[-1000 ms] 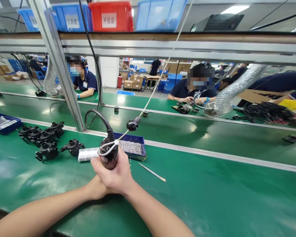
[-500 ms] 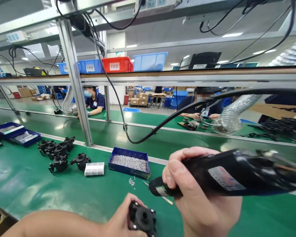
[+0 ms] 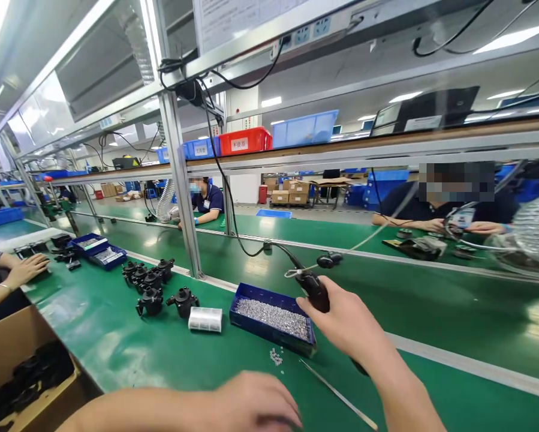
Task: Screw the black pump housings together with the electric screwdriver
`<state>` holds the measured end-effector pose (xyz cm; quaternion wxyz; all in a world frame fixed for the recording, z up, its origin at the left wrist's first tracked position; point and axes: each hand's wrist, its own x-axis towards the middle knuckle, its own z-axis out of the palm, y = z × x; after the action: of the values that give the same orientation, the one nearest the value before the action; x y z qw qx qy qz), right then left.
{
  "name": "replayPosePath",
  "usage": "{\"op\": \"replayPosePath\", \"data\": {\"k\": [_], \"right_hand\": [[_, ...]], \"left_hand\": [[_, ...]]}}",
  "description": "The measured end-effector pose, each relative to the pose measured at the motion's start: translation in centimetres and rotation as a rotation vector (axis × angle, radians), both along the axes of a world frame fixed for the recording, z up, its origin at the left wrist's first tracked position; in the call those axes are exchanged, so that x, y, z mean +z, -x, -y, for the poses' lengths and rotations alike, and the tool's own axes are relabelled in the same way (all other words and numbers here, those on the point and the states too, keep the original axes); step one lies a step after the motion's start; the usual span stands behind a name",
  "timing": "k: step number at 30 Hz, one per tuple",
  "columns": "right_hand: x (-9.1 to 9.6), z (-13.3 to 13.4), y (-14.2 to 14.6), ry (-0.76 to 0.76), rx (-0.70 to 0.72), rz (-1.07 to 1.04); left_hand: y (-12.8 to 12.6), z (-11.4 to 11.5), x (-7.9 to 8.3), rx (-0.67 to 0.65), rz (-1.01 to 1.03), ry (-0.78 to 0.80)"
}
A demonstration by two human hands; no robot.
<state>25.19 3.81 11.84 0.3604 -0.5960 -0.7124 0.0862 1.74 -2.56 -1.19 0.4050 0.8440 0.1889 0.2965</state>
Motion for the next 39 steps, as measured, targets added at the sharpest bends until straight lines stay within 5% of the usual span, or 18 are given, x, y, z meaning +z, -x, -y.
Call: {"op": "replayPosePath", "data": {"k": [3, 5, 9, 13, 17, 21, 25, 28, 31, 35, 39], "right_hand": [[-2.4, -3.3, -1.6, 0.12, -0.025, 0.094], [-3.4, -4.3, -2.0, 0.151, -0.072, 0.139], [-3.6, -4.0, -1.7, 0.143, -0.123, 0.17], [-3.2, -1.1, -0.3, 0.035, -0.155, 0.176], [-5.5, 2.9, 1.3, -0.018, 0.002, 0.231], [-10.1, 4.8, 2.0, 0.156, 0.226, 0.292], [-13.0, 4.4, 1.9, 0.189, 0.229, 0.264], [-13.6, 4.0, 1.7, 0.178, 0.238, 0.219], [-13.7, 3.8, 1.6, 0.167, 0.256, 0.189], [-14.0, 3.7, 1.9, 0.169, 0.28, 0.16], [-14.2, 3.5, 2.2, 0.193, 0.282, 0.13]], "left_hand": [[9.4, -2.5, 4.7, 0.665, -0.285, -0.325], [15.6, -4.0, 7.0, 1.093, -0.459, -0.342], [24.3, -5.2, 8.1, 1.213, -0.586, -0.201], [27.6, -3.1, 6.6, 1.089, -0.644, -0.126], [25.2, 0.4, 4.8, 0.866, -0.597, -0.059], [16.6, 2.1, 4.1, 0.452, -0.519, -0.029], [7.9, 1.2, 6.0, -0.043, -0.414, -0.099], [4.9, -0.5, 7.9, -0.262, -0.369, -0.062], [4.0, -2.6, 7.6, -0.121, -0.311, -0.023], [3.2, -5.1, 3.2, 0.301, -0.348, -0.184], [2.1, -6.2, -0.7, 0.338, -0.547, -0.333]]}}
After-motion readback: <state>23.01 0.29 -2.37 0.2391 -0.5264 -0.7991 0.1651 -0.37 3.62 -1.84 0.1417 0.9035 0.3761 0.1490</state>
